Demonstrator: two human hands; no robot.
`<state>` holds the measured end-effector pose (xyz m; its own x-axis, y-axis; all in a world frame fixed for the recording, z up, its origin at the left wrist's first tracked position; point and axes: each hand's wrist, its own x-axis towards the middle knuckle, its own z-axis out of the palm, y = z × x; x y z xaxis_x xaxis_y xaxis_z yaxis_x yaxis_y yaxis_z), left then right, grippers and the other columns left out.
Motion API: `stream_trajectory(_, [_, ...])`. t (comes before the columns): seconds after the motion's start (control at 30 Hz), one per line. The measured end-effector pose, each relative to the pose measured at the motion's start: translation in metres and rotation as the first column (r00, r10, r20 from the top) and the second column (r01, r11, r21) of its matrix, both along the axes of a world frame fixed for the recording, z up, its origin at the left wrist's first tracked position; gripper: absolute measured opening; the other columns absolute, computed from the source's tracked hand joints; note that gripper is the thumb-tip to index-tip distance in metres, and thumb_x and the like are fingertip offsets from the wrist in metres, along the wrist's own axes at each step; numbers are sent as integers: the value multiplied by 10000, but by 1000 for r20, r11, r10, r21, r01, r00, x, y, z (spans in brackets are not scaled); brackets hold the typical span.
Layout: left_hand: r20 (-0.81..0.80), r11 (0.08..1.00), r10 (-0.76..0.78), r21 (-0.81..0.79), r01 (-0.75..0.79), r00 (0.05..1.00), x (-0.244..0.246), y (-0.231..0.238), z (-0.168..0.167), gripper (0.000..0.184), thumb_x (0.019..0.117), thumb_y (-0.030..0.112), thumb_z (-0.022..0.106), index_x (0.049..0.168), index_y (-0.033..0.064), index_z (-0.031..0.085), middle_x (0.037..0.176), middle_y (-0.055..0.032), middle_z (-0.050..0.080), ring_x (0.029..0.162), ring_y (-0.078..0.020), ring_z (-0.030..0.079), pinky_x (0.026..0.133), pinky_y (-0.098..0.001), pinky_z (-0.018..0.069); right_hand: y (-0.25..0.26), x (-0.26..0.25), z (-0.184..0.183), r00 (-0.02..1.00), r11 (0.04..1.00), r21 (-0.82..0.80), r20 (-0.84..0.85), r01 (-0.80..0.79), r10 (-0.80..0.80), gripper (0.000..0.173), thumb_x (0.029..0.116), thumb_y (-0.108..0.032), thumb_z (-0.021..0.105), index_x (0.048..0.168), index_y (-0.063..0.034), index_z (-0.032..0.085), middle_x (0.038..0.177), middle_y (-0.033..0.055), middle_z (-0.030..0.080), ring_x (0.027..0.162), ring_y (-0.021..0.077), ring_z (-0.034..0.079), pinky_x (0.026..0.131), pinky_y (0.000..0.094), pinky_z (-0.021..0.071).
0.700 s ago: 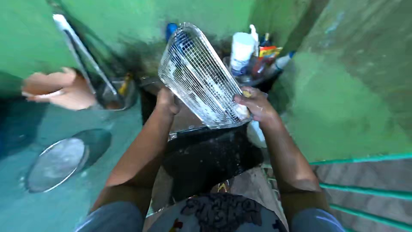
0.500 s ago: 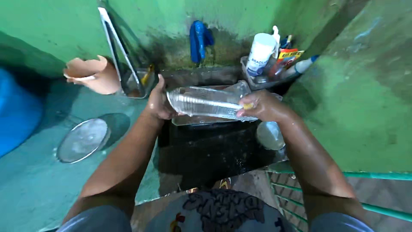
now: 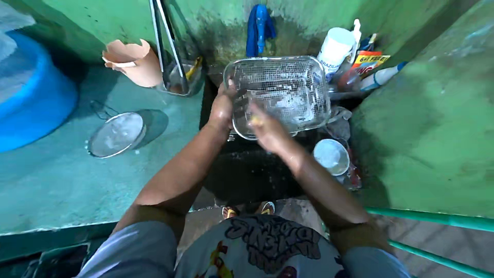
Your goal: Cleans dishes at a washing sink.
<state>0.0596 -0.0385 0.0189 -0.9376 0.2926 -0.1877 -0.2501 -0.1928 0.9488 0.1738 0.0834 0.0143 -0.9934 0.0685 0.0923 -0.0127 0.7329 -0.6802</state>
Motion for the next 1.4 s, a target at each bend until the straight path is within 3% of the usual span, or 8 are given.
stream_trajectory(0.1, [-139, 994, 85, -58, -93, 987, 7, 5, 10, 484, 1129, 385, 357, 1570, 188, 340, 1215, -108, 675, 959, -220, 722, 780, -411, 633, -6, 13, -43, 940, 899, 410, -221, -152, 260, 438, 1054, -323, 550, 1408, -76, 618, 1460, 118, 601, 1378, 293, 549, 1153, 489, 434])
stream_trajectory(0.23, [-287, 982, 178, -14, -190, 941, 18, 2, 12, 399, 1139, 304, 334, 1442, 89, 479, 1121, -41, 684, 921, -118, 709, 800, -327, 620, 61, 23, -52, 842, 770, 624, -340, -131, 419, 316, 1024, -224, 574, 1287, -123, 717, 1419, 73, 640, 1378, 285, 545, 1186, 493, 380])
stream_trajectory(0.47, [-368, 984, 176, 68, -163, 913, 19, 23, 21, 353, 1134, 219, 333, 1392, 33, 486, 1087, -58, 675, 914, -130, 707, 818, -343, 620, 114, 9, 0, 843, 770, 628, -471, 111, 262, 213, 972, -53, 575, 1096, -67, 747, 1230, 129, 721, 1231, 362, 637, 1045, 560, 481])
stream_trajectory(0.6, [-291, 985, 142, 133, -107, 946, 6, -9, 23, 343, 1123, 286, 326, 1293, 84, 544, 1022, 5, 676, 912, -126, 683, 840, -355, 595, 132, 41, 21, 826, 880, 301, -541, 367, -160, 257, 967, -32, 564, 1144, -39, 752, 1285, 179, 689, 1269, 405, 590, 1081, 570, 454])
stream_trajectory(0.73, [-163, 984, 116, 153, -91, 980, 7, -37, 4, 257, 1112, 278, 311, 1120, 166, 542, 960, 33, 664, 931, -147, 691, 883, -391, 592, 145, 109, -8, 830, 843, -46, -152, 537, -537, 377, 1097, -233, 436, 1312, -2, 645, 1295, 229, 651, 1217, 331, 633, 1056, 512, 499])
stream_trajectory(0.9, [23, 941, 196, 278, -194, 980, 11, -48, -11, 317, 1118, 333, 254, 980, 233, 521, 823, 73, 618, 804, -87, 655, 787, -324, 589, 160, 148, -50, 788, 822, -41, 318, 567, -528, 385, 1088, -270, 512, 1418, -82, 571, 1273, 251, 649, 1137, 419, 646, 976, 633, 500])
stream_trajectory(1.1, [36, 923, 216, 318, -216, 976, 12, -41, -24, 355, 1110, 328, 229, 921, 235, 514, 805, 68, 615, 786, -87, 649, 781, -329, 587, 149, 141, -48, 841, 881, 324, 310, 344, -442, 521, 971, -316, 710, 1416, -71, 597, 1466, 259, 524, 1375, 464, 476, 1110, 643, 411])
stream_trajectory(1.4, [54, 936, 124, 326, -135, 991, 18, -22, -29, 400, 1112, 395, 256, 871, 241, 536, 788, 69, 626, 786, -91, 654, 761, -316, 584, 157, 118, -73, 889, 923, 386, 421, 2, -178, 391, 986, -229, 661, 1351, -89, 653, 1511, 214, 492, 1413, 442, 433, 1117, 631, 409])
